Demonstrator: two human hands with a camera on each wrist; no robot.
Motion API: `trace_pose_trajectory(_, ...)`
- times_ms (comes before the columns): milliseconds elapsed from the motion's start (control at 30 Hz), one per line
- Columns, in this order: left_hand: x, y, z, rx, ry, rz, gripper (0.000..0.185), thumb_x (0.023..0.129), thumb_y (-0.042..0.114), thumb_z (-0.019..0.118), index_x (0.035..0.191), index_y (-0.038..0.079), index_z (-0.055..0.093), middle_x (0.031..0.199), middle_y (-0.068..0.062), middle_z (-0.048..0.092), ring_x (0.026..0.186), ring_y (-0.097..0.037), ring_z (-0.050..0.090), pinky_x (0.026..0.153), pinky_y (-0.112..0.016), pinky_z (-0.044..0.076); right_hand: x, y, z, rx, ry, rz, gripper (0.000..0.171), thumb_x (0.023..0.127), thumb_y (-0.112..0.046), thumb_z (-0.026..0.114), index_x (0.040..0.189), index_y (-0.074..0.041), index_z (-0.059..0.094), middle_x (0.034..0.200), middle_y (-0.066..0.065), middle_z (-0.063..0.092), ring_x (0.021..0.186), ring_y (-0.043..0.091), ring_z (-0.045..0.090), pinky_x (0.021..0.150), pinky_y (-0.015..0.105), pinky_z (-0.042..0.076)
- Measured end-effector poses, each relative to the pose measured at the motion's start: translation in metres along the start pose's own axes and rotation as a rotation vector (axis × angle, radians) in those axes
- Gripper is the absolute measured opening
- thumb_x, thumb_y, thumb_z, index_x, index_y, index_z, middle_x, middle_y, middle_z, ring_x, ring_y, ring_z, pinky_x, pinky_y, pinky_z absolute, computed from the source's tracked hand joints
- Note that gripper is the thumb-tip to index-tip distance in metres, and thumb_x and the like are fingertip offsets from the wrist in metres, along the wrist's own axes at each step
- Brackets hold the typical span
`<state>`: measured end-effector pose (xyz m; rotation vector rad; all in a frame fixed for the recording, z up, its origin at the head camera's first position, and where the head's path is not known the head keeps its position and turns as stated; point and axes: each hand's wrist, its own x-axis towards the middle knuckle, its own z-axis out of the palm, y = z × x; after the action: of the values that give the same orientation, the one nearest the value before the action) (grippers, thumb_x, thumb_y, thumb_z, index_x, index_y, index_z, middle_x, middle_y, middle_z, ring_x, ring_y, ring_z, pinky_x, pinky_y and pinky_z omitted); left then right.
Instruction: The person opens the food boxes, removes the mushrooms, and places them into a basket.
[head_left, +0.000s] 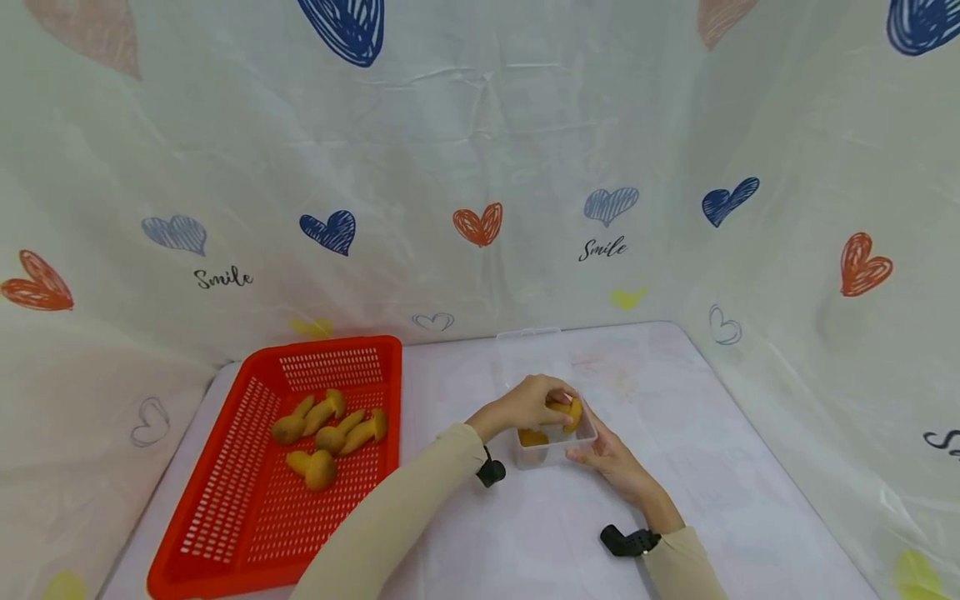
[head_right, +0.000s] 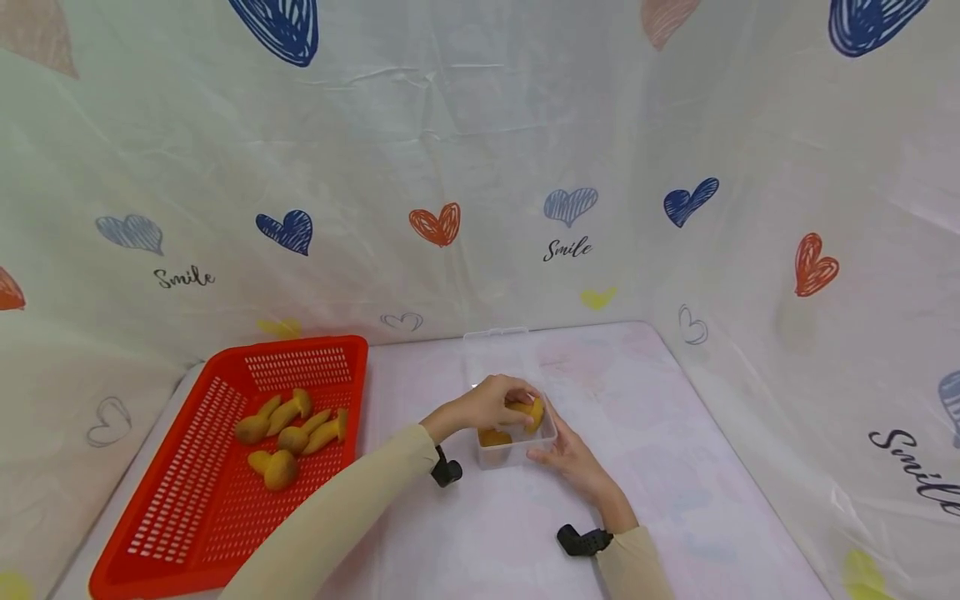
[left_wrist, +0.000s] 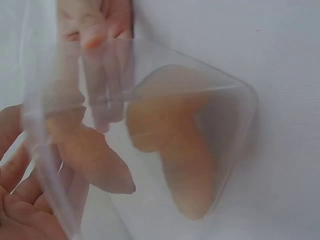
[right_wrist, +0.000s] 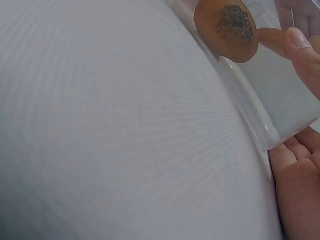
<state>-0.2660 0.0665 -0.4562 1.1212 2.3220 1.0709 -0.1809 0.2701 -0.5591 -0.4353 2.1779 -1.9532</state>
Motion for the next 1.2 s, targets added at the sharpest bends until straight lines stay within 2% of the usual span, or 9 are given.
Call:
trace_pose_trajectory(67,-0.002,0.002,-0.005,-0.024,0.013,0.009,0.042,0.088,0.015,0.078,0.127,0.003,0.066,0.115,-0.006,0.071,0.104,-0.009,0.064,0.093,-0.017,0.047,0.000,0.000,0.000,0.001,0.004,0.013,0.090,0.097,-0.008,0.065,0.162,-0.026,0.006,0.167,0.003,-0.003,0.150,0.031,-0.002,0.117,0.047,0.019)
trace_pose_trajectory(133,-0.003,0.003,-0.010,-0.048,0.027,0.006,0.042,0.089,0.015,0.077,0.128,0.003,0.066,0.116,-0.006,0.070,0.105,-0.010,0.064,0.093,-0.018,0.047,0.001,0.001,0.000,0.000,0.011,0.020,0.089,0.097,-0.009,0.066,0.162,-0.027,0.008,0.167,0.003,-0.002,0.149,0.031,0.001,0.115,0.045,0.023)
trace_pose_trajectory(200,-0.005,0.005,-0.015,-0.065,0.038,0.001,0.042,0.089,0.014,0.077,0.129,0.003,0.065,0.117,-0.006,0.070,0.107,-0.010,0.064,0.093,-0.018,0.047,0.001,0.001,0.000,-0.009,0.019,0.019,0.089,0.096,-0.009,0.067,0.162,-0.027,0.009,0.167,0.004,-0.001,0.149,0.032,0.001,0.117,0.049,0.020)
trace_pose_trajectory(300,-0.010,0.009,-0.022,-0.081,0.046,-0.003,0.042,0.090,0.014,0.076,0.129,0.004,0.065,0.116,-0.006,0.070,0.107,-0.010,0.064,0.093,-0.018,0.048,0.002,0.002,0.001,-0.012,0.021,0.001,0.089,0.096,-0.007,0.067,0.162,-0.026,0.009,0.167,0.006,-0.001,0.150,0.034,-0.004,0.115,0.062,0.009)
trace_pose_trajectory(367,-0.013,0.012,-0.027,-0.092,0.049,0.007,0.042,0.090,0.013,0.076,0.129,0.003,0.065,0.116,-0.007,0.070,0.106,-0.011,0.064,0.092,-0.019,0.049,0.003,0.002,0.001,-0.012,0.017,-0.010,0.089,0.096,-0.006,0.066,0.162,-0.025,0.009,0.167,0.007,-0.001,0.150,0.036,-0.007,0.114,0.066,0.004)
trace_pose_trajectory(567,-0.025,0.022,-0.040,-0.098,0.068,0.015,0.043,0.090,0.014,0.076,0.130,0.004,0.064,0.117,-0.006,0.069,0.108,-0.014,0.064,0.095,-0.022,0.049,0.003,0.002,0.002,0.027,0.021,0.012,0.092,0.095,-0.006,0.067,0.162,-0.025,0.007,0.167,0.007,-0.001,0.150,0.033,-0.006,0.116,0.058,0.005)
trace_pose_trajectory(767,-0.039,0.026,-0.057,-0.076,0.093,0.023,0.043,0.090,0.015,0.076,0.131,0.005,0.064,0.117,-0.007,0.069,0.109,-0.018,0.064,0.096,-0.025,0.049,0.002,-0.001,0.004,0.015,0.031,0.034,0.093,0.095,-0.007,0.068,0.162,-0.025,0.005,0.166,0.011,0.001,0.151,0.034,-0.001,0.116,0.055,0.005)
trace_pose_trajectory(1000,-0.062,0.028,-0.079,-0.101,0.147,0.021,0.045,0.090,0.008,0.075,0.132,0.000,0.062,0.119,-0.011,0.067,0.111,-0.023,0.063,0.098,-0.029,0.050,0.002,0.000,0.005,0.010,0.033,0.039,0.093,0.095,-0.007,0.068,0.162,-0.025,0.006,0.166,0.011,0.001,0.151,0.034,-0.002,0.116,0.055,0.005)
trace_pose_trajectory(1200,-0.088,0.023,-0.099,-0.088,0.188,-0.007,0.046,0.091,0.012,0.074,0.134,0.002,0.061,0.122,-0.010,0.066,0.114,-0.024,0.061,0.101,-0.037,0.048,0.000,-0.001,0.004,-0.002,0.047,0.054,0.095,0.094,-0.008,0.069,0.162,-0.026,0.006,0.166,0.009,0.001,0.151,0.033,-0.003,0.117,0.056,0.004)
